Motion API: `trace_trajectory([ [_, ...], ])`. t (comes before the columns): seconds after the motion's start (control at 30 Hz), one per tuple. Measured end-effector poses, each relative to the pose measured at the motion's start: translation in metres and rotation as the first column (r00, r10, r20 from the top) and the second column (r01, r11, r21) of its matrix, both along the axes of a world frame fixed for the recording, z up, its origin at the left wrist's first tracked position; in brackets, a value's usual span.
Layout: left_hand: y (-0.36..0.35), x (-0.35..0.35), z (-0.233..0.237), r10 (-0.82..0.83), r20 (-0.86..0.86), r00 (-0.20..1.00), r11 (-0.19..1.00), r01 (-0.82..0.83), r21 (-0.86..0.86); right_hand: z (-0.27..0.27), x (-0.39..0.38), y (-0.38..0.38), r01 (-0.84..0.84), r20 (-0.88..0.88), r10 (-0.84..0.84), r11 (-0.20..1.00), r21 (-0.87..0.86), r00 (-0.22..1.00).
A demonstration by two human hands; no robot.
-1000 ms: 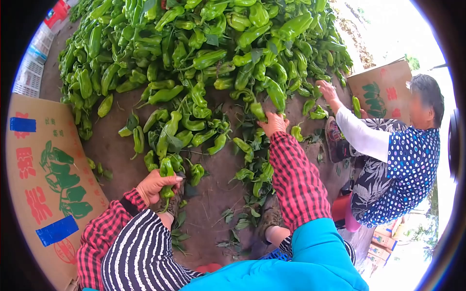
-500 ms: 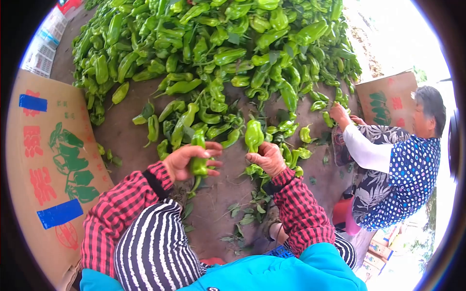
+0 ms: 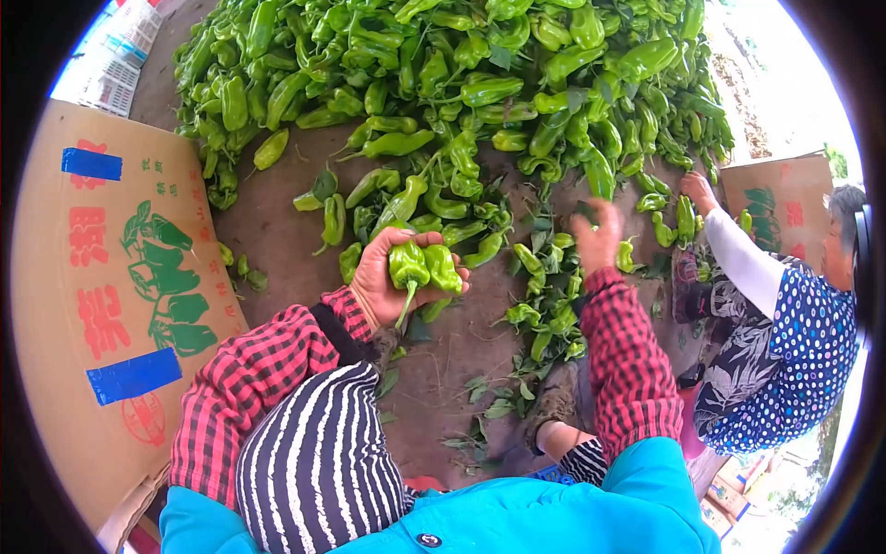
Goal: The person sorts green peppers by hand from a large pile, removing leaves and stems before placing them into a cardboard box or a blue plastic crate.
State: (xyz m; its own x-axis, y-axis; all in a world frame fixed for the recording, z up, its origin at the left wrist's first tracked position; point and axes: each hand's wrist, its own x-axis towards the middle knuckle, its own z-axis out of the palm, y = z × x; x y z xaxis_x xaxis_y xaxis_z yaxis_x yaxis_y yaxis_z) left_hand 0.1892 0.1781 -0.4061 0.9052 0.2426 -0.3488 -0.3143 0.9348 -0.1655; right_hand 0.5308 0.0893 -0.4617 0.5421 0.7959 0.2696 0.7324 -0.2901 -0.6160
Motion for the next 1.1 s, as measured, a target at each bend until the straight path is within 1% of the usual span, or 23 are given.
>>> trace_trajectory([
  [0.03,0.001,-0.002,0.003,0.001,-0.006,1.000,1.000,-0.001,0.001,0.001,0.013,0.007,0.207,0.318,-0.225,0.974,0.089,0.921],
  [0.07,0.001,-0.003,0.005,-0.008,-0.021,1.000,1.000,0.008,0.008,0.002,0.027,0.014,0.400,0.401,-0.363,0.916,-0.008,0.841],
  [0.1,0.001,-0.002,0.006,-0.020,-0.031,0.999,1.000,0.021,0.014,-0.004,0.033,0.021,0.404,0.403,-0.367,0.915,-0.007,0.838],
  [0.13,0.001,-0.003,0.003,-0.031,-0.055,0.998,0.999,0.033,0.021,-0.010,0.042,0.027,0.381,0.048,-0.379,0.924,-0.041,0.924],
  [0.17,0.001,-0.006,-0.004,-0.057,-0.077,0.995,0.998,0.060,0.034,-0.018,0.052,0.030,0.350,-0.311,-0.351,0.935,-0.059,0.883],
  [0.23,-0.001,-0.012,-0.006,-0.091,-0.182,0.979,0.983,0.118,0.143,-0.060,0.066,0.039,0.295,-0.475,-0.172,0.935,0.198,0.863],
  [0.3,-0.003,-0.011,-0.007,-0.122,-0.178,0.976,0.977,0.150,0.151,-0.049,0.063,0.040,0.179,-0.585,-0.209,0.978,-0.109,0.784],
  [0.37,-0.007,-0.012,-0.012,-0.111,-0.238,0.965,0.961,0.165,0.221,-0.017,0.037,0.038,0.215,-0.685,-0.341,0.940,-0.266,0.643],
  [0.43,-0.007,-0.010,-0.011,-0.148,-0.252,0.956,0.951,0.207,0.228,-0.019,0.016,0.016,0.119,-0.951,-0.019,0.993,0.019,0.308],
  [0.47,-0.008,-0.010,-0.011,-0.188,-0.273,0.943,0.940,0.254,0.229,-0.007,-0.005,0.008,0.171,-0.997,0.036,0.984,0.046,0.064],
  [0.5,-0.009,-0.009,-0.011,-0.189,-0.269,0.945,0.940,0.253,0.228,0.008,-0.027,0.000,0.229,-0.978,0.100,0.972,0.057,-0.181],
  [0.57,-0.010,-0.006,-0.012,-0.228,-0.376,0.898,0.890,0.348,0.294,0.013,-0.051,-0.023,0.146,-0.860,0.223,0.974,0.175,-0.460],
  [0.7,-0.016,0.000,-0.013,-0.190,-0.489,0.851,0.870,0.377,0.317,0.027,-0.112,-0.051,0.096,-0.688,0.175,0.984,0.153,-0.704],
  [0.77,-0.019,0.004,-0.018,-0.142,-0.564,0.813,0.808,0.425,0.409,0.045,-0.149,-0.053,0.005,-0.668,-0.017,1.000,-0.031,-0.744],
  [0.8,-0.021,0.003,-0.022,-0.120,-0.523,0.844,0.798,0.395,0.455,0.046,-0.165,-0.052,-0.037,-0.647,-0.089,0.995,-0.094,-0.758],
  [0.83,-0.022,0.002,-0.021,-0.131,-0.514,0.848,0.796,0.399,0.456,0.045,-0.179,-0.058,-0.193,-0.773,-0.112,0.981,0.014,-0.625],
  [0.9,-0.022,-0.003,-0.013,-0.168,-0.227,0.959,0.867,0.253,0.430,0.070,-0.197,-0.055,-0.265,-0.842,-0.126,0.964,0.020,-0.524],
  [0.93,-0.019,-0.006,-0.008,-0.170,-0.266,0.949,0.859,0.275,0.432,0.070,-0.192,-0.054,-0.259,-0.843,-0.124,0.966,0.019,-0.523],
  [0.97,-0.017,-0.008,-0.004,-0.173,-0.264,0.949,0.857,0.277,0.434,0.069,-0.180,-0.052,-0.501,-0.963,-0.088,0.864,0.055,-0.256],
  [1.0,-0.016,-0.010,-0.002,-0.150,-0.209,0.966,0.853,0.233,0.466,0.067,-0.168,-0.048,-0.708,-1.000,0.026,0.706,0.009,0.013],
  [1.03,-0.016,-0.011,-0.001,-0.128,-0.152,0.980,0.849,0.187,0.494,0.058,-0.155,-0.042,-0.597,-0.961,0.009,0.786,-0.164,0.277],
  [1.07,-0.017,-0.013,-0.002,-0.126,-0.130,0.983,0.871,0.173,0.460,0.027,-0.137,-0.035,-0.368,-0.666,0.272,0.930,-0.004,0.695],
  [1.1,-0.018,-0.014,-0.002,-0.128,-0.129,0.983,0.871,0.173,0.459,0.012,-0.108,-0.026,-0.146,-0.230,0.139,0.989,-0.013,0.963],
])
